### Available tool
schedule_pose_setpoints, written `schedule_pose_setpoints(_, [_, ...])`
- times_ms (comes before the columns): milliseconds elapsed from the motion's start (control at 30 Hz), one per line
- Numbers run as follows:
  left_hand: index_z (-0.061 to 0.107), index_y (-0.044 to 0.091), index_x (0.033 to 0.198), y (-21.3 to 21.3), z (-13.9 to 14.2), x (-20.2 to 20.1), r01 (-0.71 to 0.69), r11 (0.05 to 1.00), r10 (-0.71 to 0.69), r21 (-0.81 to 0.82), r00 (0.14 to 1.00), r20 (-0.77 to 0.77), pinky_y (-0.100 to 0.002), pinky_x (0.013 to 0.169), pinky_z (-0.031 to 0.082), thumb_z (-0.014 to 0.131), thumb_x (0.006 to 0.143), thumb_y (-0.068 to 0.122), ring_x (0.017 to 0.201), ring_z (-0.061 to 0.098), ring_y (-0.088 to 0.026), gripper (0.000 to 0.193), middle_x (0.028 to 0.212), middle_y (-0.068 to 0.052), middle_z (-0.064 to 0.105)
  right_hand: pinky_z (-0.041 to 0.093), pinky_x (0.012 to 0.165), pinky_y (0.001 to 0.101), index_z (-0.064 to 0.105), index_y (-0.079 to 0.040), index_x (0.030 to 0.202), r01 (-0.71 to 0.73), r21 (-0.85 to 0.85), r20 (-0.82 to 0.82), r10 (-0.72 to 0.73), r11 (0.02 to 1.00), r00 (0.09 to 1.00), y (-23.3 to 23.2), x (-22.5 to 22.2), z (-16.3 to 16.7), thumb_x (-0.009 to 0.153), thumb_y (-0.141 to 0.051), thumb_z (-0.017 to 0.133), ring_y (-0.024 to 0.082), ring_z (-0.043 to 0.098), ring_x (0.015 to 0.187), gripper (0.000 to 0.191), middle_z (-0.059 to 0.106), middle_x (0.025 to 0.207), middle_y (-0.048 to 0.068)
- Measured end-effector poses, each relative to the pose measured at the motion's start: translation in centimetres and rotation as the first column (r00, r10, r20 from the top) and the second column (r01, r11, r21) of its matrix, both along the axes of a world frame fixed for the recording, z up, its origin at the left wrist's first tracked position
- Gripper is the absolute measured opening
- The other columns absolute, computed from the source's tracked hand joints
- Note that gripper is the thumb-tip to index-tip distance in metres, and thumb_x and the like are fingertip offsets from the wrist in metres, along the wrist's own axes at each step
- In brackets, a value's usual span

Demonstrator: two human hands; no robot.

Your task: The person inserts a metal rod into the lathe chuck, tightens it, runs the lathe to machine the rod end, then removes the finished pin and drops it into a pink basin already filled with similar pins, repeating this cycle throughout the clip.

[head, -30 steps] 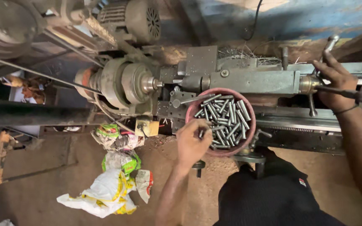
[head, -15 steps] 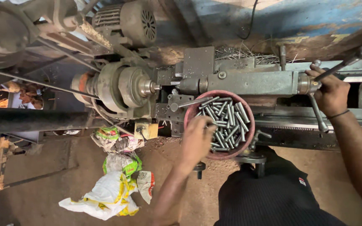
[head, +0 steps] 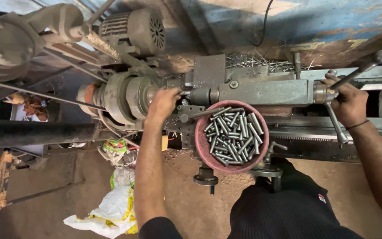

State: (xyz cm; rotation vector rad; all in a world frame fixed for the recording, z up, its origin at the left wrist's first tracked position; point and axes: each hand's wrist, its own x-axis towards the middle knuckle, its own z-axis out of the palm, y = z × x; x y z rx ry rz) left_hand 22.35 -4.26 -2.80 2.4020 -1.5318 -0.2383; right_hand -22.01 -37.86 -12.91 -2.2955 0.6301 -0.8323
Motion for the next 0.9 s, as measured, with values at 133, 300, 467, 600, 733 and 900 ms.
schedule_pose_setpoints(133, [0.074,0.01,0.106,0.7,-1.2,1.4,0.041,0.992,-0.04,0.117,0.999,-0.015,-0.05,0.082,0.053,0.062,0.09,0.015,0.095,0.069,-0.041,0.021,0.099,-0.02,0.073,0.055,0.11,0.0365,0.069,-0.007,0.131,-0.015,-0.012,0.003,0.015,1.0,1.0,-0.2,-0.3,-0.3,0.09,0.002,0.071,0.029,0.067,0.128,0.043,0.068,0.137,0.017])
schedule_pose_setpoints(300, [0.074,0.01,0.101,0.6,-1.2,2.1,0.067,0.981,-0.068,0.182,0.998,-0.002,-0.051,0.08,0.053,0.055,0.091,0.018,0.093,0.07,-0.041,0.023,0.097,-0.02,0.073,0.055,0.104,0.0386,0.069,-0.006,0.129,-0.015,-0.048,-0.064,0.012,0.999,0.998,-0.8,-0.8,-2.1,0.092,-0.006,0.073,0.033,0.067,0.122,0.037,0.069,0.128,0.018])
schedule_pose_setpoints(467, [0.076,0.012,0.099,0.7,-1.5,1.8,-0.01,0.97,0.005,0.244,1.0,0.023,-0.052,0.078,0.053,0.055,0.089,0.019,0.091,0.07,-0.042,0.024,0.095,-0.021,0.072,0.056,0.091,0.0386,0.068,-0.003,0.127,-0.215,0.685,-0.082,0.367,0.696,0.927,-2.1,-6.6,-2.5,0.099,-0.008,0.071,0.033,0.068,0.106,0.029,0.07,0.12,0.021])
schedule_pose_setpoints(600, [0.075,0.01,0.099,0.7,-1.3,1.8,0.047,0.985,-0.053,0.166,0.998,0.037,-0.052,0.083,0.054,0.055,0.092,0.016,0.095,0.07,-0.041,0.021,0.097,-0.02,0.074,0.056,0.087,0.0382,0.063,0.002,0.132,-0.457,0.653,0.421,0.212,0.604,0.882,-1.2,-12.9,-3.5,0.104,-0.005,0.065,0.033,0.066,0.104,0.029,0.068,0.123,0.024])
schedule_pose_setpoints(733, [0.073,0.006,0.114,1.5,-0.4,0.6,0.139,0.986,-0.123,-0.095,0.979,0.16,-0.05,0.09,0.054,0.063,0.087,0.012,0.104,0.069,-0.042,0.029,0.11,-0.021,0.073,0.055,0.084,0.0378,0.057,0.007,0.137,-0.082,0.337,0.371,-0.053,0.938,0.927,2.2,-13.6,-4.3,0.11,-0.001,0.059,0.032,0.064,0.101,0.028,0.066,0.127,0.028])
schedule_pose_setpoints(900, [0.072,0.004,0.125,8.2,-2.7,-5.2,-0.153,0.856,0.241,-0.494,0.963,0.119,-0.047,0.097,0.054,0.073,0.096,0.016,0.112,0.07,-0.035,0.032,0.122,-0.02,0.072,0.054,0.08,0.0373,0.051,0.014,0.143,0.186,-0.169,0.371,-0.112,0.968,0.922,2.9,-7.0,0.5,0.116,0.003,0.051,0.032,0.062,0.098,0.028,0.063,0.131,0.032])
